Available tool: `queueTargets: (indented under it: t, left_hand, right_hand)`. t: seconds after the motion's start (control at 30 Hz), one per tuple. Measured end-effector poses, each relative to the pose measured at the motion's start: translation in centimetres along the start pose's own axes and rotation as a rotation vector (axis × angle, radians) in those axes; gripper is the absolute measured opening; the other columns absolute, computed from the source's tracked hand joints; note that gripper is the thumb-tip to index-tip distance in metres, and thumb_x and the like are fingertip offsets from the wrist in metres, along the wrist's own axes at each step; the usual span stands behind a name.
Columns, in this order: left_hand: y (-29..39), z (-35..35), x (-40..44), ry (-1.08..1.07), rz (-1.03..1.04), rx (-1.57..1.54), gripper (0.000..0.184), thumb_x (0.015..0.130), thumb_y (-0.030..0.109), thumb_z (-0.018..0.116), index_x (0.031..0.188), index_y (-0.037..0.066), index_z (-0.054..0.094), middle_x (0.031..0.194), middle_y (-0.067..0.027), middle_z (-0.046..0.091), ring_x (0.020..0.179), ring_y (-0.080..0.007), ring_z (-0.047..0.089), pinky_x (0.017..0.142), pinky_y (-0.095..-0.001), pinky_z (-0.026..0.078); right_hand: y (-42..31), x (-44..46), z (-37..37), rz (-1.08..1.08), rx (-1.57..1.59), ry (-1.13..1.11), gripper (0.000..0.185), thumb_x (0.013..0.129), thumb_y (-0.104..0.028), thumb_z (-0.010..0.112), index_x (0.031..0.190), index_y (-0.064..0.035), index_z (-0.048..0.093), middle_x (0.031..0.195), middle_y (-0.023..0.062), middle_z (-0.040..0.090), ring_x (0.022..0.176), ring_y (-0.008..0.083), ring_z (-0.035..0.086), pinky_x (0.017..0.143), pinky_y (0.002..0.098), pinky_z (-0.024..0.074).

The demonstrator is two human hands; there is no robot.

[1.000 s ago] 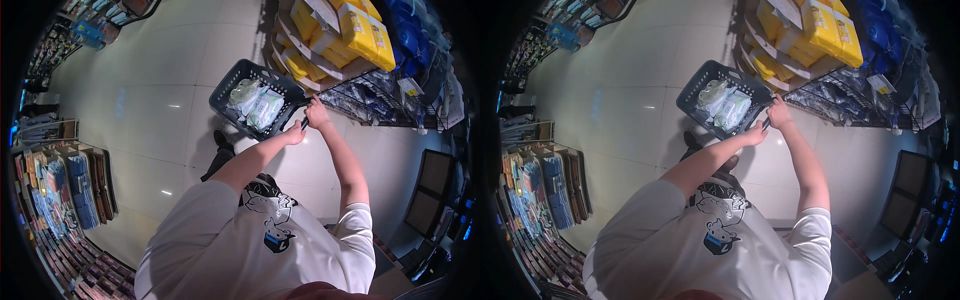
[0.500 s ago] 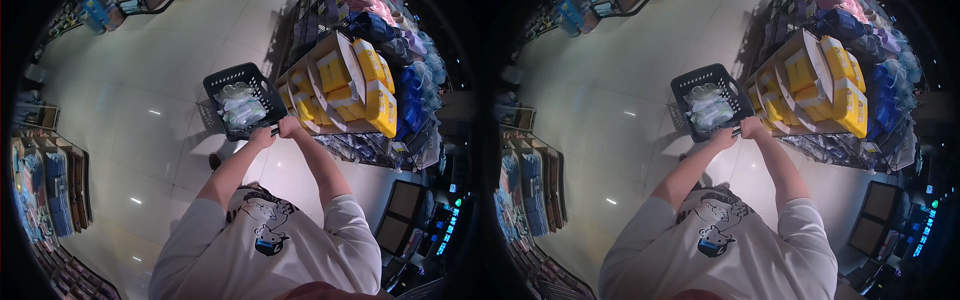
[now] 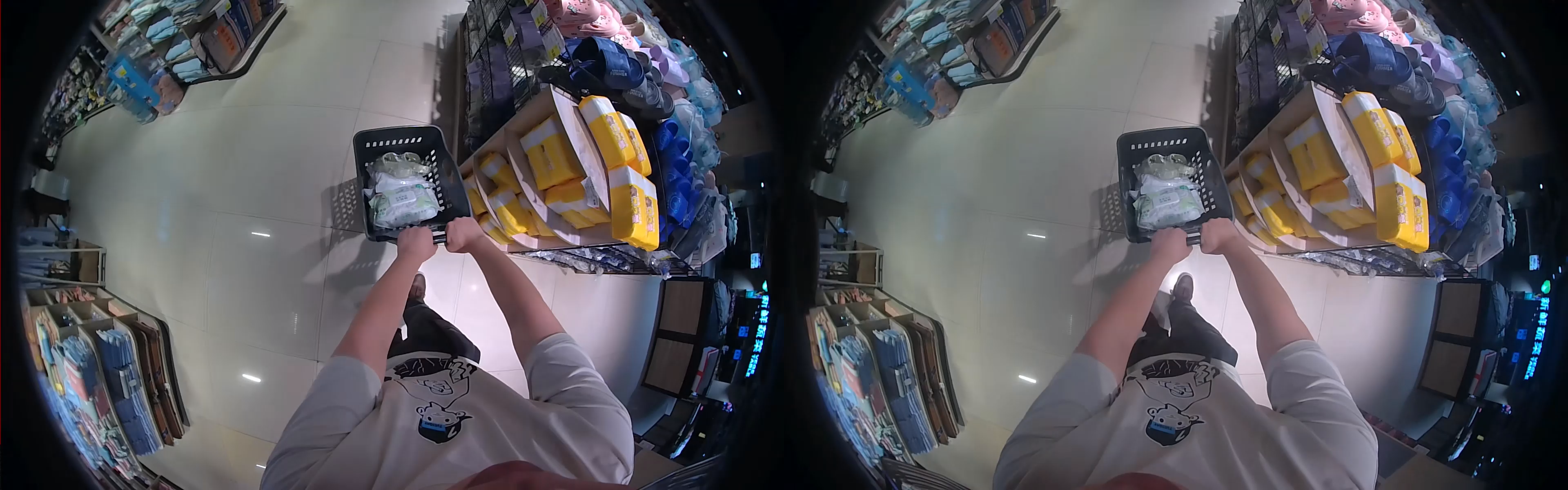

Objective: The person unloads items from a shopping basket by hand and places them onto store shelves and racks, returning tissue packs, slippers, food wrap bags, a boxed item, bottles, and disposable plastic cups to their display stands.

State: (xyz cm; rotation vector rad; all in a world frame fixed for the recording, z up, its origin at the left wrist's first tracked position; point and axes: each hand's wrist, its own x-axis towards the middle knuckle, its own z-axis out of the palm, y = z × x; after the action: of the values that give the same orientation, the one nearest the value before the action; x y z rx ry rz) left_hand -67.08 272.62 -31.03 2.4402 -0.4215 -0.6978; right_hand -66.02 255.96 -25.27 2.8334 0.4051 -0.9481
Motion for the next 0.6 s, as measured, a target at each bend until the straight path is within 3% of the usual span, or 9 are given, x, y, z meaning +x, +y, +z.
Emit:
queueTargets:
  t: [0.27,0.6]
  left_hand:
    - [-4.4,-1.6,6.4,-0.132,-0.003,0.130,0.022,0.080,0.029,0.071,0.090,0.010,0.078,0.099,-0.0161,0.075,0.098,-0.0343,0.072,0.088,-0.0466,0.057]
    - [-6.4,-12.1,18.0,-0.101,0.044,0.199,0.022,0.076,0.031,0.074,0.087,0.012,0.078,0.092,-0.0155,0.075,0.092,-0.0360,0.072,0.086,-0.0468,0.058]
  right_hand:
    - [-0.4,6.4,-0.1,0.074,0.100,-0.049,0.028,0.077,-0.023,0.061,0.092,-0.0082,0.079,0.096,0.0175,0.076,0.093,0.0328,0.075,0.084,0.0431,0.0587]
    - [3.6,17.7,-7.9,0.030,0.264,0.018,0.027,0.078,-0.024,0.062,0.093,-0.0091,0.079,0.093,0.0158,0.076,0.088,0.0329,0.075,0.080,0.0441,0.0595]
